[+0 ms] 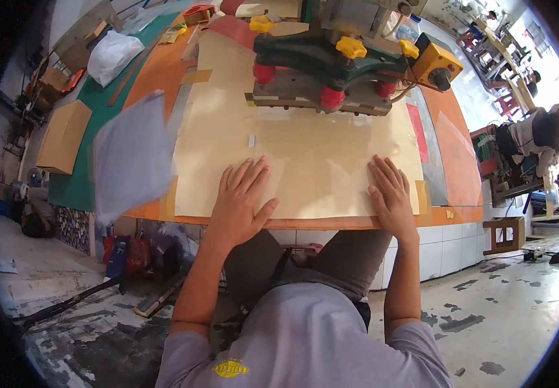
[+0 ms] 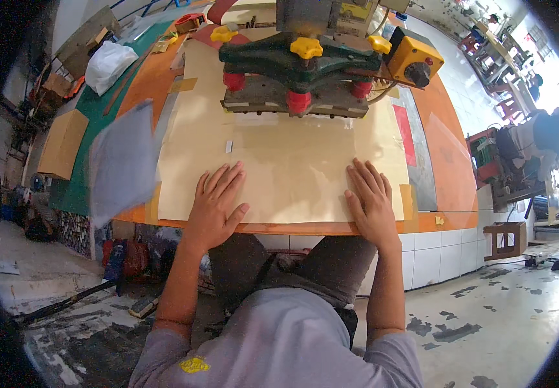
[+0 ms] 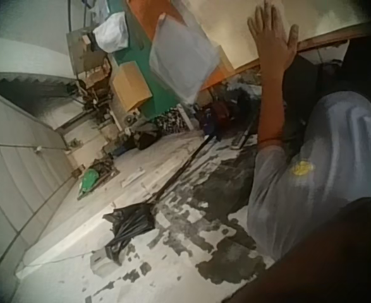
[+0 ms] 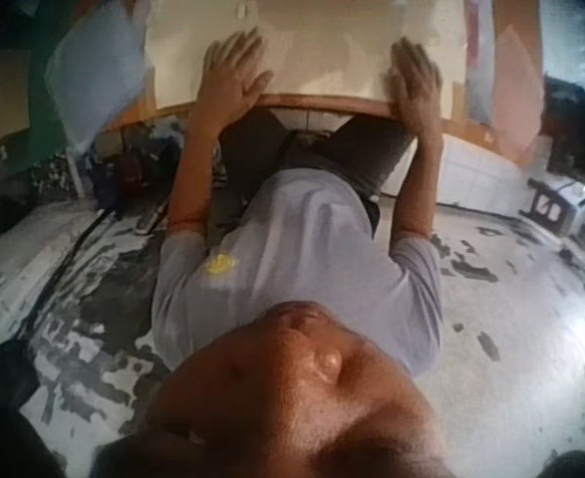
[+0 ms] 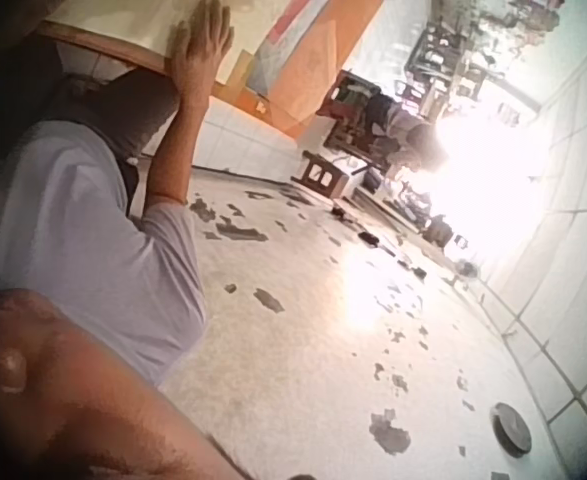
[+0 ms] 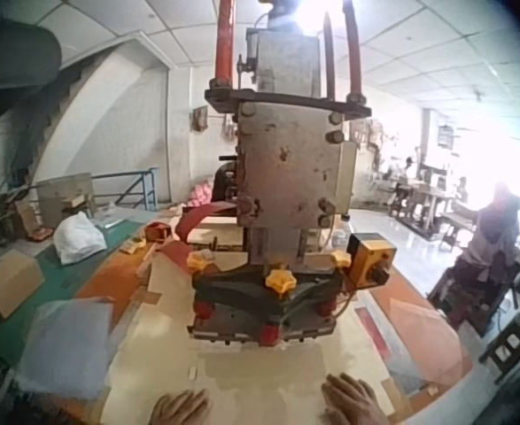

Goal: The person assembles plastic sheets by placing a thin transparent sheet onto a larger translucent base sheet on a workstation and then using a heat-press machine to bond them.

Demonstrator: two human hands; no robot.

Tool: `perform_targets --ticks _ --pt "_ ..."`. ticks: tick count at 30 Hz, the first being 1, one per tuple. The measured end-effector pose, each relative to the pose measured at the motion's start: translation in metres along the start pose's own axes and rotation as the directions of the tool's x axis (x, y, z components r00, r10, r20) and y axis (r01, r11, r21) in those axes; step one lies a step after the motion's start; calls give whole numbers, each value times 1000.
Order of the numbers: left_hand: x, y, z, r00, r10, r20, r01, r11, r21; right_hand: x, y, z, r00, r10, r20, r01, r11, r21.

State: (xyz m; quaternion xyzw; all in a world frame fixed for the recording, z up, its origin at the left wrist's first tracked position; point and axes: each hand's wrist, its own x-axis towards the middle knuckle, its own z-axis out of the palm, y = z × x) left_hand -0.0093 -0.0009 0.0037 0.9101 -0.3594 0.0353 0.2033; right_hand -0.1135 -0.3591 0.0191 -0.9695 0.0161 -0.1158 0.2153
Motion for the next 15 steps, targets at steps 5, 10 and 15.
perform_targets --ticks 5,10,15 --pt "0 0 6 998 3 -60 -3 1000 0 0 4 2 1000 6 -10 -6 1000 8" --pt "0 0 7 995 23 -94 -21 1000 12 -1 2 3 1000 0 -24 0 1000 -5" --pt "0 0 5 993 31 -114 -29 999 17 1 1 2 999 7 -37 -7 1000 6"
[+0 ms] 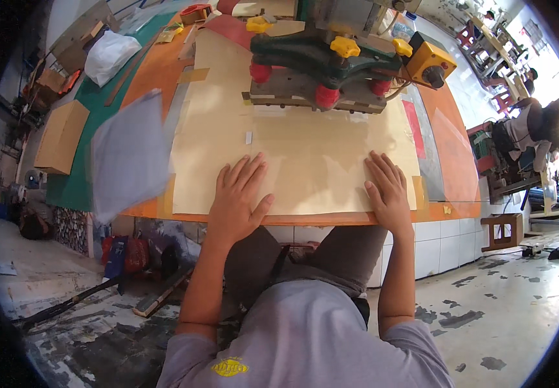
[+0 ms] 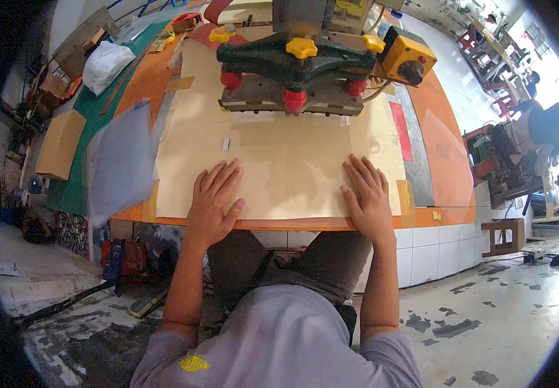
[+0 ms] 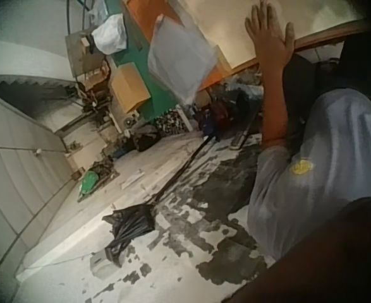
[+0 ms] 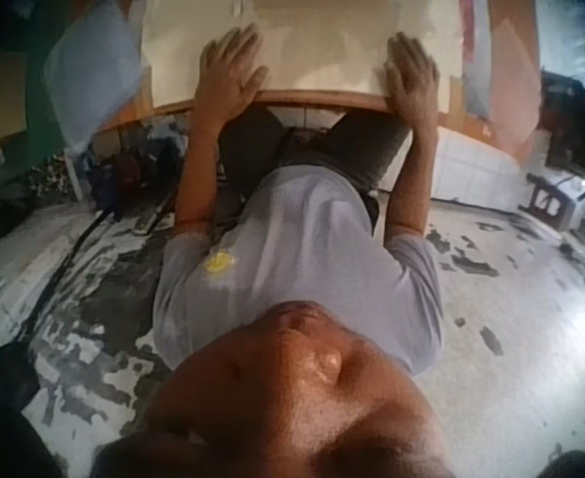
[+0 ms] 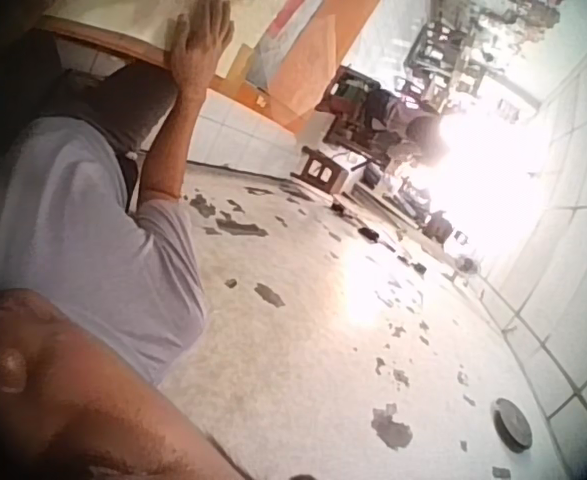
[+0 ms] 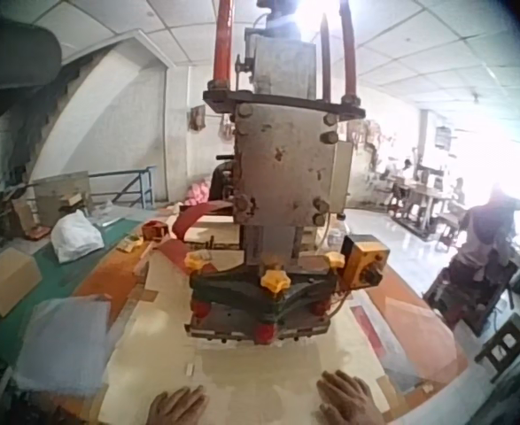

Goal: The person assembles plastic sheets by placing a thin transparent sheet onto a larger translucent base sheet on a workstation and then using a heat-press machine to bond them.

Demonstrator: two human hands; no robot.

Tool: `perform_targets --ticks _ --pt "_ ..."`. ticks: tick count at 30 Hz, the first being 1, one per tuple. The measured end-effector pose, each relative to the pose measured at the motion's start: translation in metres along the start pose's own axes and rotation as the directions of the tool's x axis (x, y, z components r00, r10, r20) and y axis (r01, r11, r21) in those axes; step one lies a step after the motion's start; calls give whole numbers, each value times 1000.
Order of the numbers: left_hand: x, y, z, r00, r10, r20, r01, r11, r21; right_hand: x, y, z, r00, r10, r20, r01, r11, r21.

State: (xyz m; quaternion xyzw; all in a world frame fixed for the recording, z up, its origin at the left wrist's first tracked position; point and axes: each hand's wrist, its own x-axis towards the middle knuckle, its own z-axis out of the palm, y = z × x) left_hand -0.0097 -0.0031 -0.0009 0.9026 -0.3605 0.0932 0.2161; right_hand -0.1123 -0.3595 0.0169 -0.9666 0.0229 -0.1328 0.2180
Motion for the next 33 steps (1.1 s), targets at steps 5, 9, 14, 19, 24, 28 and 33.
perform_targets --ticks 5,9,14,19,24,28,33 --pt "-2 -1 5 1000 -2 -7 2 1000 -8 -2 0 3 1000 -2 -8 2 1000 -14" --pt "-2 -1 5 1000 2 -17 -2 1000 2 -1 0 3 1000 -7 -15 7 1000 -6" --pt "-1 -1 5 999 -37 15 37 999 -33 -1 1 2 1000 -10 -20 10 1000 -7" --pt "-1 -1 5 1000 -18 7 19 999 -40 -2 1 2 1000 -14 -12 15 1000 8" --pt "-2 -1 3 1000 -19 -3 19 999 -36 -2 1 2 1000 -11 -6 11 1000 4" --pt "-1 -1 4 1000 -13 0 13 999 -44 -1 1 1 1000 -7 -1 7 1000 -10" --pt "0 0 4 1000 -11 -5 11 999 -48 -1 2 0 1000 2 4 -2 1000 -8"
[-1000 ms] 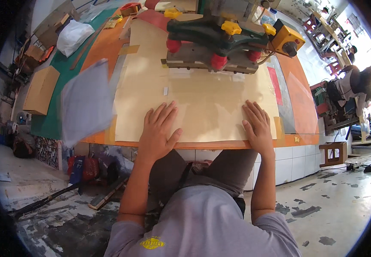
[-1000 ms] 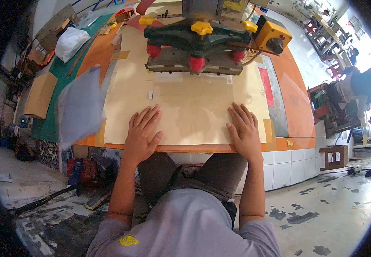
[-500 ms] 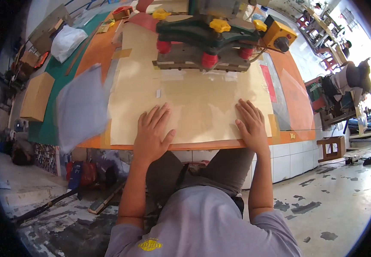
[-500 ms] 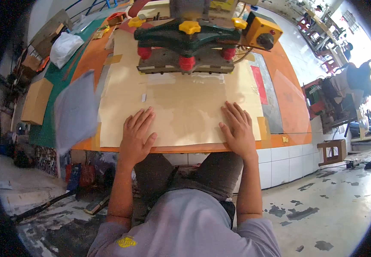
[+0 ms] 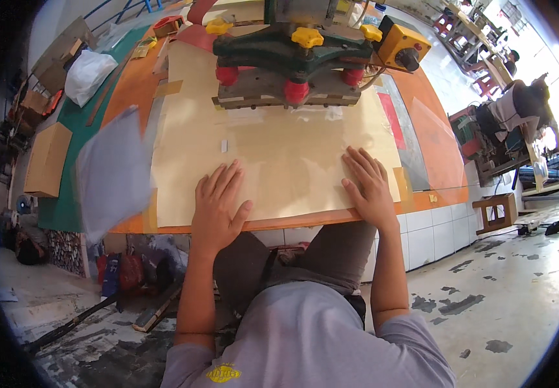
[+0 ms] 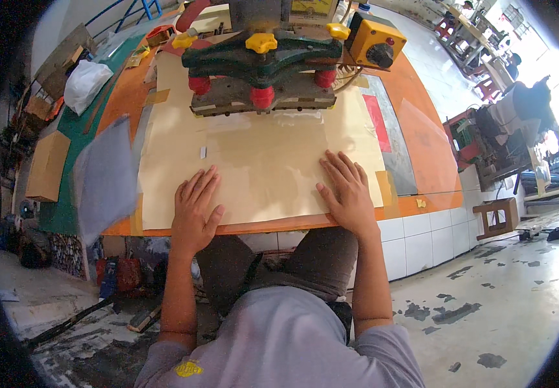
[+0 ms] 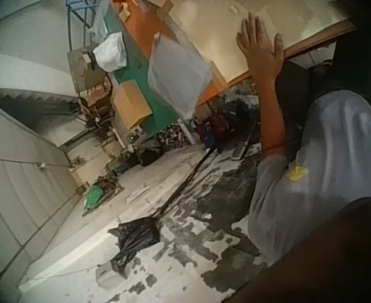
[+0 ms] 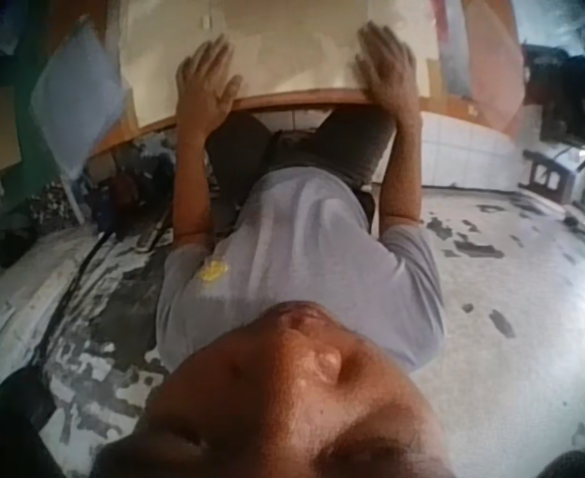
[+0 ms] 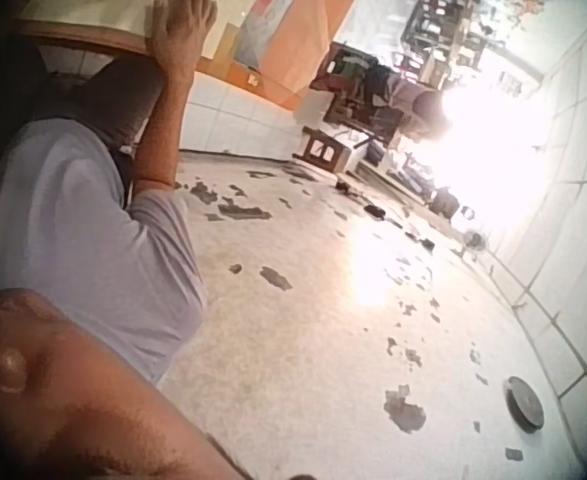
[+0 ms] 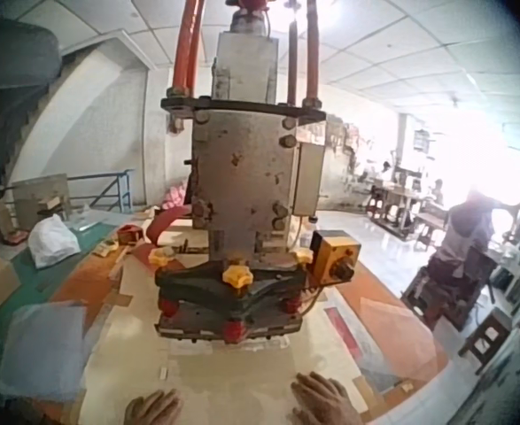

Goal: The person assembles plastic sheets by placing a thin transparent sheet onto a larger translucent base sheet on a workstation and then using a heat-press machine to bond them.

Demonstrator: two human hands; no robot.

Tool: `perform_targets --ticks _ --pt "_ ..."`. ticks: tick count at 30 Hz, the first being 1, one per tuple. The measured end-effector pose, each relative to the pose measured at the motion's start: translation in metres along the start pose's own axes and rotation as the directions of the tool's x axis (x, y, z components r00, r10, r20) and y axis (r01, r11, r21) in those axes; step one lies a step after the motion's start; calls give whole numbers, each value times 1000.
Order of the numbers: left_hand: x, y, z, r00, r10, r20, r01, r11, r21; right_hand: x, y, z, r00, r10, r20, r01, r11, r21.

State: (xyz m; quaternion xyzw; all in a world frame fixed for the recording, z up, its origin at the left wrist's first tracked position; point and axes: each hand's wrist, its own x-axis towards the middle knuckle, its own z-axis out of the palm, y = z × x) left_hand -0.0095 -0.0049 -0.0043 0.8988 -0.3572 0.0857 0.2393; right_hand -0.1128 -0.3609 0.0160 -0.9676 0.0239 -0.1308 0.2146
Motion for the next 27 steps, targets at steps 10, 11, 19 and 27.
perform_targets --ticks 10,11,19,27 --pt "-2 1 -2 999 -28 17 28 1000 8 -1 1 0 1000 -2 -5 2 1000 -4" --pt "-2 1 -2 999 -34 20 34 999 4 -1 1 -1 1000 -3 -7 3 1000 1" --pt "-2 1 -5 998 -58 15 58 998 13 0 -1 0 999 31 -19 -30 998 53" --pt "-1 2 -1 999 -53 4 53 999 6 -1 3 3 999 35 -31 -34 999 23"
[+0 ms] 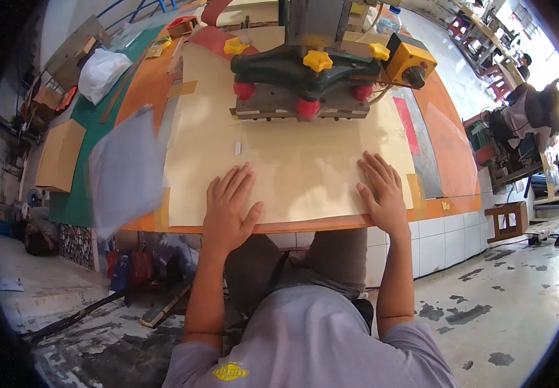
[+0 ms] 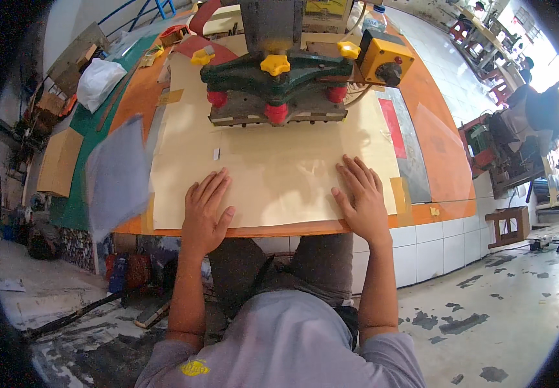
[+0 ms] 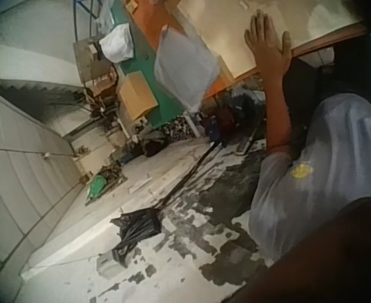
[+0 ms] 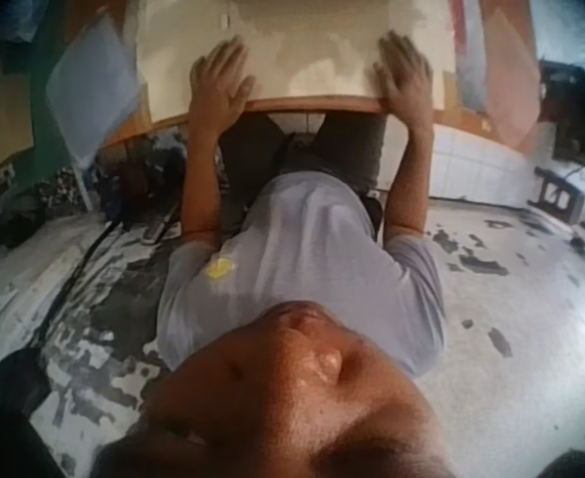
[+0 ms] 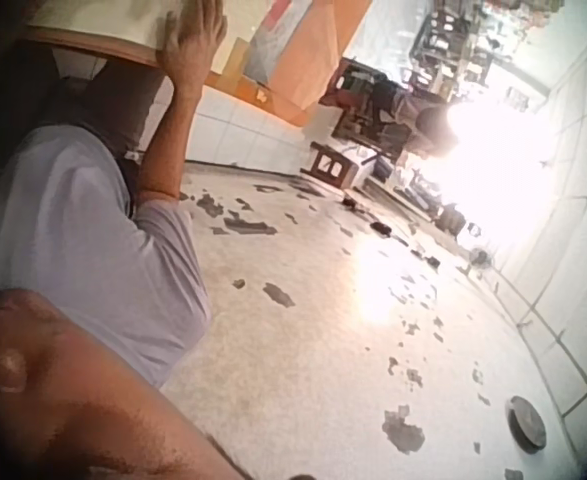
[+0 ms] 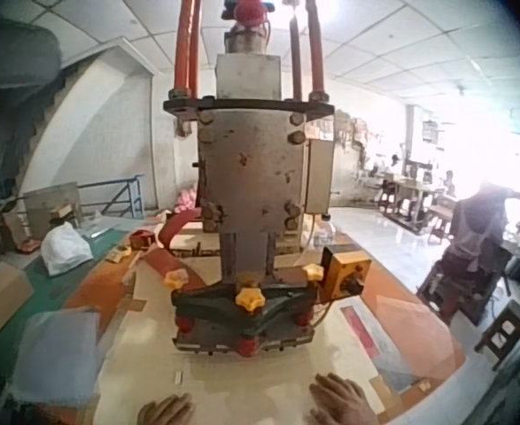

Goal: The person assembles plastic sheets by placing a thin transparent sheet onto a larger translucent base sheet on a workstation and then using a heat-press machine to bond them.

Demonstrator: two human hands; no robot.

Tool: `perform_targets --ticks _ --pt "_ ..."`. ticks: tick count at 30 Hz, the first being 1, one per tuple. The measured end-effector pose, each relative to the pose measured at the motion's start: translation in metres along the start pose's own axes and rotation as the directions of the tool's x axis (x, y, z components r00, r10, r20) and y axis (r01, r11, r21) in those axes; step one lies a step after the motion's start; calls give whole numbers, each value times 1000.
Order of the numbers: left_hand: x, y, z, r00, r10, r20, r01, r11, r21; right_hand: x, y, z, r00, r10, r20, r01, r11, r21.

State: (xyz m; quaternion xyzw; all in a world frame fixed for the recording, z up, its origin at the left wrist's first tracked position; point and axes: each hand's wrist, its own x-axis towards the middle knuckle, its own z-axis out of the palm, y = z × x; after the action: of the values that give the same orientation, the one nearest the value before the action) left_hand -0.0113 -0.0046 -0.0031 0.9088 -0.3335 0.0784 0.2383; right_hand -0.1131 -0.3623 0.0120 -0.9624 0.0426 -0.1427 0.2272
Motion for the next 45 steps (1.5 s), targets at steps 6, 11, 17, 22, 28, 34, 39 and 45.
perform_targets --ticks 6,11,17,22,28,34,39,45 --pt "1 1 -2 1000 -5 14 5 1000 -10 1 -3 -1 1000 4 4 -3 1000 -17" --pt "1 0 -1 1000 -2 16 2 1000 3 0 -2 -1 1000 -9 -9 9 1000 -7" --pt "-4 0 -3 999 15 -35 -16 999 -33 -9 -5 -2 998 -49 -47 48 999 -12" --pt "-21 -1 -6 997 4 -83 -9 998 -62 -19 -9 -2 990 -126 -61 123 991 -46" --pt "-60 -11 18 945 -32 -325 38 999 13 -36 -21 -7 979 -206 2 206 978 -43" --pt "-74 -28 59 842 51 -537 53 983 177 -44 -17 2 972 -233 -21 232 972 -30" --pt "-70 -27 67 789 53 -612 91 975 202 -42 -16 3 969 -230 -88 231 973 -1" --pt "-70 -28 67 787 69 -613 79 974 212 -43 -11 12 961 -214 -175 222 975 28"
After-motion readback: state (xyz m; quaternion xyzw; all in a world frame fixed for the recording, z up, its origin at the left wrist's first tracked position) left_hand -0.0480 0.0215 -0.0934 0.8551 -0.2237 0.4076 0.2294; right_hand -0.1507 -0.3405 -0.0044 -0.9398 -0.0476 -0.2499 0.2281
